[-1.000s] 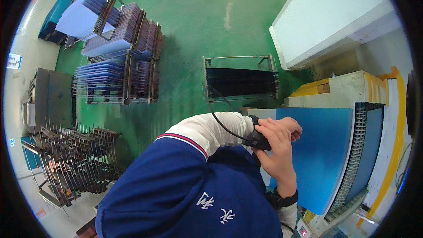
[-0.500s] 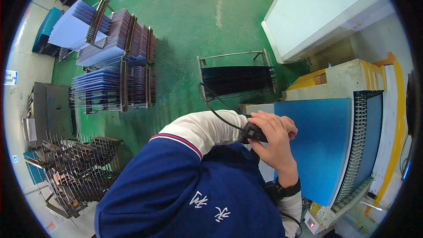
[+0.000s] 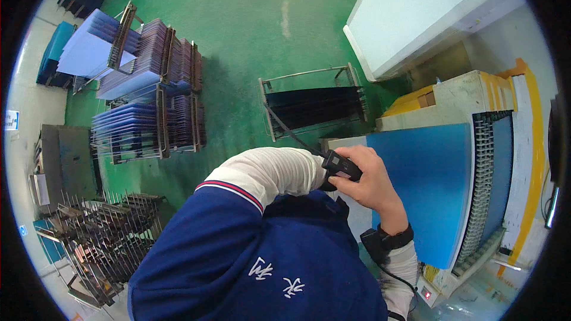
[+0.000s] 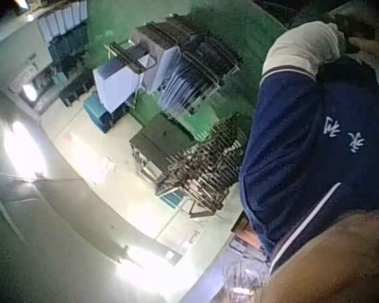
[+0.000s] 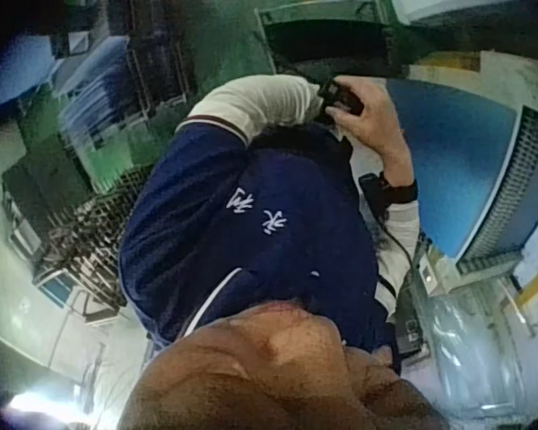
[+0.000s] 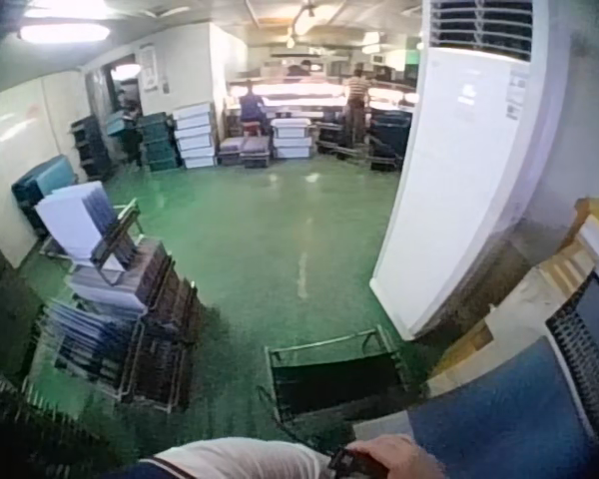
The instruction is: Feeding blue panels or sheets into a processing machine on a fabrication floor.
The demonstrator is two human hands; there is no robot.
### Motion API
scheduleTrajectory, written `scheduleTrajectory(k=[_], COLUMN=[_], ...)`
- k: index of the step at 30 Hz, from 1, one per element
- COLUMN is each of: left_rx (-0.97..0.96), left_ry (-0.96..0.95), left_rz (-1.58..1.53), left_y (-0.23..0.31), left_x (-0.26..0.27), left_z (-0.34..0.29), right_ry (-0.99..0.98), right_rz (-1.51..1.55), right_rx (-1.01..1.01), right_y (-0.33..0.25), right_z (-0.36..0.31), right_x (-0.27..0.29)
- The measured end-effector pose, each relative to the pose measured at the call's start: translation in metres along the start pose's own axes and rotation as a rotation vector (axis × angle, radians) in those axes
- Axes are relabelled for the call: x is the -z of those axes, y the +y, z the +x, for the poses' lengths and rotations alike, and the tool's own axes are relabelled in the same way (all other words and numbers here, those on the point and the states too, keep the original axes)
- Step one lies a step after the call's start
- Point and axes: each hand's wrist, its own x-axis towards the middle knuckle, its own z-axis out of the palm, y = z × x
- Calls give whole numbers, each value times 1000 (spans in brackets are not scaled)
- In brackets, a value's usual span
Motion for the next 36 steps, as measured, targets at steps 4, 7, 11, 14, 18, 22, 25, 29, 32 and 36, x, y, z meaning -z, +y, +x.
scheduleTrajectory(k=[4,7,11,14,18,22,25,29,32,36], left_rx=[-24,-43,-62,-82,-113,-5,-66,-115,-195,-348], left_ry=[-34,-56,-87,-93,-93,6,-97,-160,-180,-240], left_rz=[54,97,151,186,226,-84,-186,-45,56,265], left_y=[1,2,2,4,9,24,16,25,14,-2], left_x=[3,7,8,13,17,5,6,0,1,12], left_z=[-2,-3,-4,-5,-8,-4,-4,-16,-12,-47], right_ry=[-10,6,41,86,153,249,251,225,162,188], right_rz=[75,138,97,14,22,-18,-53,-112,-165,-179], right_rx=[-48,-76,-114,42,111,71,72,151,197,161], right_y=[2,1,-3,-7,-1,-1,-3,-12,-12,-14], right_z=[2,0,-2,-5,-23,-36,-37,-36,-34,-29], right_x=[0,-2,2,3,-5,-7,-5,0,3,10])
